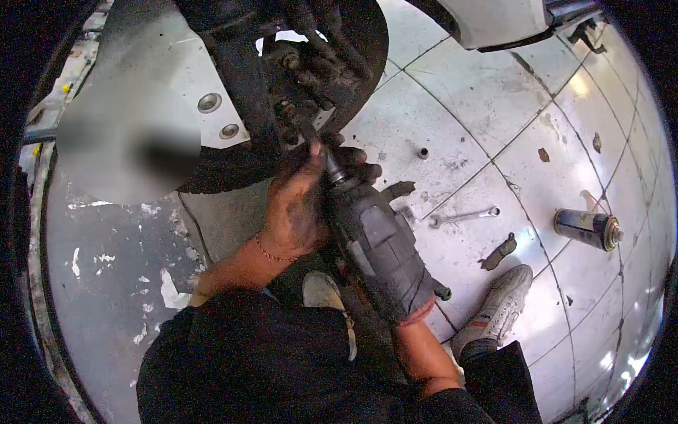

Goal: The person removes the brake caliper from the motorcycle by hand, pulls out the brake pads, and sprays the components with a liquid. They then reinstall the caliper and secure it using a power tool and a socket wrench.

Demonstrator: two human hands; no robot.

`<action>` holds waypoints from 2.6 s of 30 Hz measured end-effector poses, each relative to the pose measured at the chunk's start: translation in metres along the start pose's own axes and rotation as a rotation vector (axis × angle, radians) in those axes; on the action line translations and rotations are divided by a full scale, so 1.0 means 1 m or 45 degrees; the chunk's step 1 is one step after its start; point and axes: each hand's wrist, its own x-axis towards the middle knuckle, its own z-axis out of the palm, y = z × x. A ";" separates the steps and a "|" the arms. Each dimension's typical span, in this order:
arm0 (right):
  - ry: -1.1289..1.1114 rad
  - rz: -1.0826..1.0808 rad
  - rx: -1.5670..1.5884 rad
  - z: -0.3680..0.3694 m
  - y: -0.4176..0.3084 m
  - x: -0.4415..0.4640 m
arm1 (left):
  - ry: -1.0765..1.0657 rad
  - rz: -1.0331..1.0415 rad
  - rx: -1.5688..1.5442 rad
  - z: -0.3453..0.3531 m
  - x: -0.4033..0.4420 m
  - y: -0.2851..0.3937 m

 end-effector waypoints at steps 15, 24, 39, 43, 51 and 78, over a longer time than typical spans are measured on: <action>-0.123 0.109 0.081 0.010 0.009 0.009 | 0.048 0.120 0.226 -0.016 0.013 0.012; -0.268 0.124 -0.165 -0.019 -0.024 0.047 | -0.369 0.130 0.006 -0.043 0.024 0.009; 0.422 0.682 -0.458 -0.093 0.053 -0.128 | 0.004 0.047 -0.166 -0.031 -0.007 -0.027; 0.426 0.792 -0.515 -0.101 0.046 -0.139 | -0.230 -0.031 -0.408 -0.024 -0.004 -0.036; -0.156 0.209 0.159 -0.078 0.102 -0.062 | -0.246 -0.205 -0.383 -0.110 -0.004 -0.021; 0.899 0.316 0.661 -0.157 0.160 -0.059 | 0.000 1.682 2.310 0.003 0.009 -0.017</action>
